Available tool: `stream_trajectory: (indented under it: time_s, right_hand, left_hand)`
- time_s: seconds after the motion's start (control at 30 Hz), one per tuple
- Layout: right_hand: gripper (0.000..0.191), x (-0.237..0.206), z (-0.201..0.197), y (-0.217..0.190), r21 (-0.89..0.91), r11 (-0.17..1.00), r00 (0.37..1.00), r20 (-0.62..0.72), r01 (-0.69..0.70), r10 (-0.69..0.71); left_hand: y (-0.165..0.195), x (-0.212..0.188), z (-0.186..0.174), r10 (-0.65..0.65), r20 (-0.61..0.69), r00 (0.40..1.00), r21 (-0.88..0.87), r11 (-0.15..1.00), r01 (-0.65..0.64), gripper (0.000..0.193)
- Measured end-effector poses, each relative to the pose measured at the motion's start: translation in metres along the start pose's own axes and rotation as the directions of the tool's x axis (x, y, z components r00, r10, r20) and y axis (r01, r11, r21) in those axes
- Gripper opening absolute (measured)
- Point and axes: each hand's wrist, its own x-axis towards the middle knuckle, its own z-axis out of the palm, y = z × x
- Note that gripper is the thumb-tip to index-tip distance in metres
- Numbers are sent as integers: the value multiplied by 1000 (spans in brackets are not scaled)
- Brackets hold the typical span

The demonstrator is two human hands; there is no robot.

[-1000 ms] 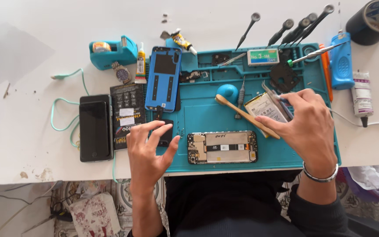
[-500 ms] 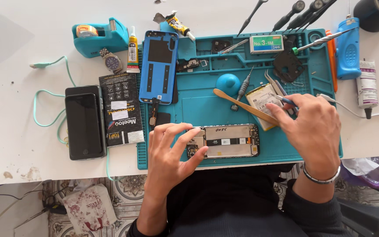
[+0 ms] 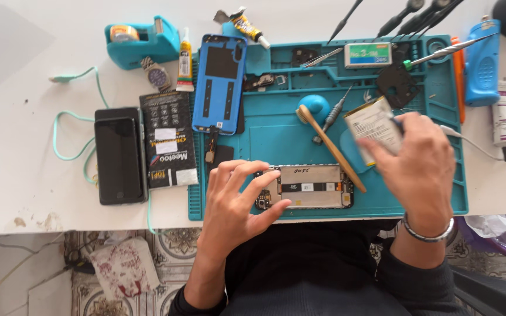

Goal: The person repairs a disassembled smartphone on a repair mat. They pry at the phone's internals with a spudger, position the battery, and use a precision screwdriver to unscrew and tighten screws on the phone body, working on the battery compartment throughout.

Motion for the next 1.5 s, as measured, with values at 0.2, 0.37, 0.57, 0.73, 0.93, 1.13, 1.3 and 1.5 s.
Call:
stream_trajectory:
  time_s: [0.2,0.37,0.57,0.73,0.93,1.13,1.3,1.5]
  right_hand:
    - [22,-9,-20,-3,423,902,996,21,-90,90]
    - [17,-11,-25,-22,562,810,962,89,167,-260]
    - [18,-1,-33,-24,156,954,966,-61,257,-250]
    - [23,-4,-32,-28,410,891,974,26,193,-223]
    - [36,-11,-20,-46,518,851,895,333,91,-298]
    - [32,-5,-12,-51,593,783,849,304,187,-433]
    - [34,-4,-6,-53,453,878,842,407,152,-355]
    - [33,-8,-3,-55,457,853,876,266,252,-402]
  left_hand:
    - [-3,4,1,5,95,995,31,999,-8,65]
    - [-3,7,3,-11,103,995,31,999,8,67]
    - [-2,6,-1,-19,110,994,52,999,13,77]
    - [-3,6,1,-21,107,994,39,999,17,82]
    - [-7,3,-1,-36,140,989,23,999,33,83]
    - [-10,3,1,-43,165,985,12,999,42,83]
    - [-10,2,1,-43,169,985,15,999,41,80]
    - [-11,3,0,-41,185,982,37,999,34,74]
